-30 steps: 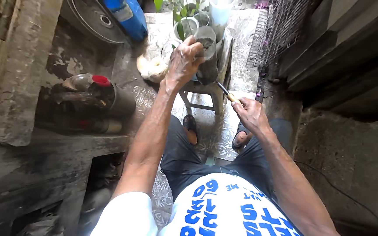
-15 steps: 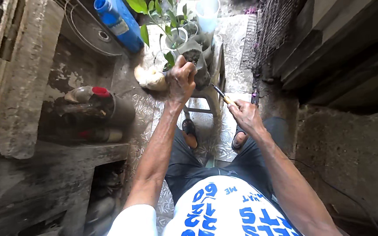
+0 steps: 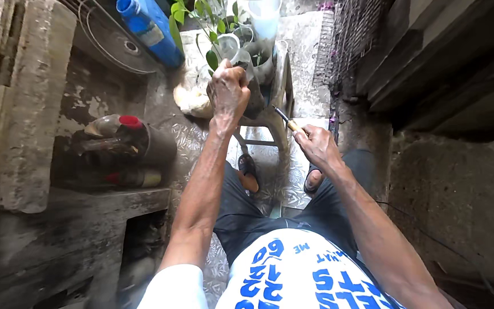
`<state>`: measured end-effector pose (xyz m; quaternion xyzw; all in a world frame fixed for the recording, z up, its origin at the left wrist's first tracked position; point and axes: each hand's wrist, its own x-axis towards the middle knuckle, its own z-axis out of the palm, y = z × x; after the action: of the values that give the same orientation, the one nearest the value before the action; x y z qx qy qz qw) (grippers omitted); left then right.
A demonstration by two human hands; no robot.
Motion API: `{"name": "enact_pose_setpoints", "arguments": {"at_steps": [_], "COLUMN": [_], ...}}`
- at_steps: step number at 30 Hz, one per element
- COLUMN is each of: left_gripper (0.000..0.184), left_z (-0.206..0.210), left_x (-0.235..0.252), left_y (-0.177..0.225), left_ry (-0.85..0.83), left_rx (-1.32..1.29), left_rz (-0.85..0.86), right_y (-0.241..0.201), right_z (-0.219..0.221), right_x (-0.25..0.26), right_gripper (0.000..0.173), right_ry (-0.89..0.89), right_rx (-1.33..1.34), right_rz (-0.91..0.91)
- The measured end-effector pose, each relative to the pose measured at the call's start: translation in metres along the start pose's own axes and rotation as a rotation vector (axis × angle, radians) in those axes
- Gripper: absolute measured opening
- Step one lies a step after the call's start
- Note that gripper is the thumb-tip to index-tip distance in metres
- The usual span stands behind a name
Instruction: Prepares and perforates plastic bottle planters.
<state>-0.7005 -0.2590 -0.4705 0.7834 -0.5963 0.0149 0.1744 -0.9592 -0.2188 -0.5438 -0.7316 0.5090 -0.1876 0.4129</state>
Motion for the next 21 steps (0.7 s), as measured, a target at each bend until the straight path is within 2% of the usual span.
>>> {"name": "enact_pose_setpoints", "arguments": {"at_steps": [7,9,21], "left_gripper": [0.022,0.023,0.024], "left_z": [-0.007,-0.007,-0.001], "left_x": [0.027,0.03,0.035], "left_y": [-0.011,-0.015,-0.018], "left_ry": [-0.145,-0.152,-0.17], "left_rx": [-0.001,-0.001,-0.018], "left_rz": [-0.031,-0.018,0.002], "right_y": [-0.013,-0.019,-0.019], "right_z": [0.009,0.011,0.021], "right_x": [0.012,0.023,0.029], "right_gripper": [0.041,0.04,0.041], "right_ry": [-0.055,-0.106,-0.104], "right_rx": [-0.037,-0.064,-0.108], "right_rz": [-0.036,0.024,0.017]}}
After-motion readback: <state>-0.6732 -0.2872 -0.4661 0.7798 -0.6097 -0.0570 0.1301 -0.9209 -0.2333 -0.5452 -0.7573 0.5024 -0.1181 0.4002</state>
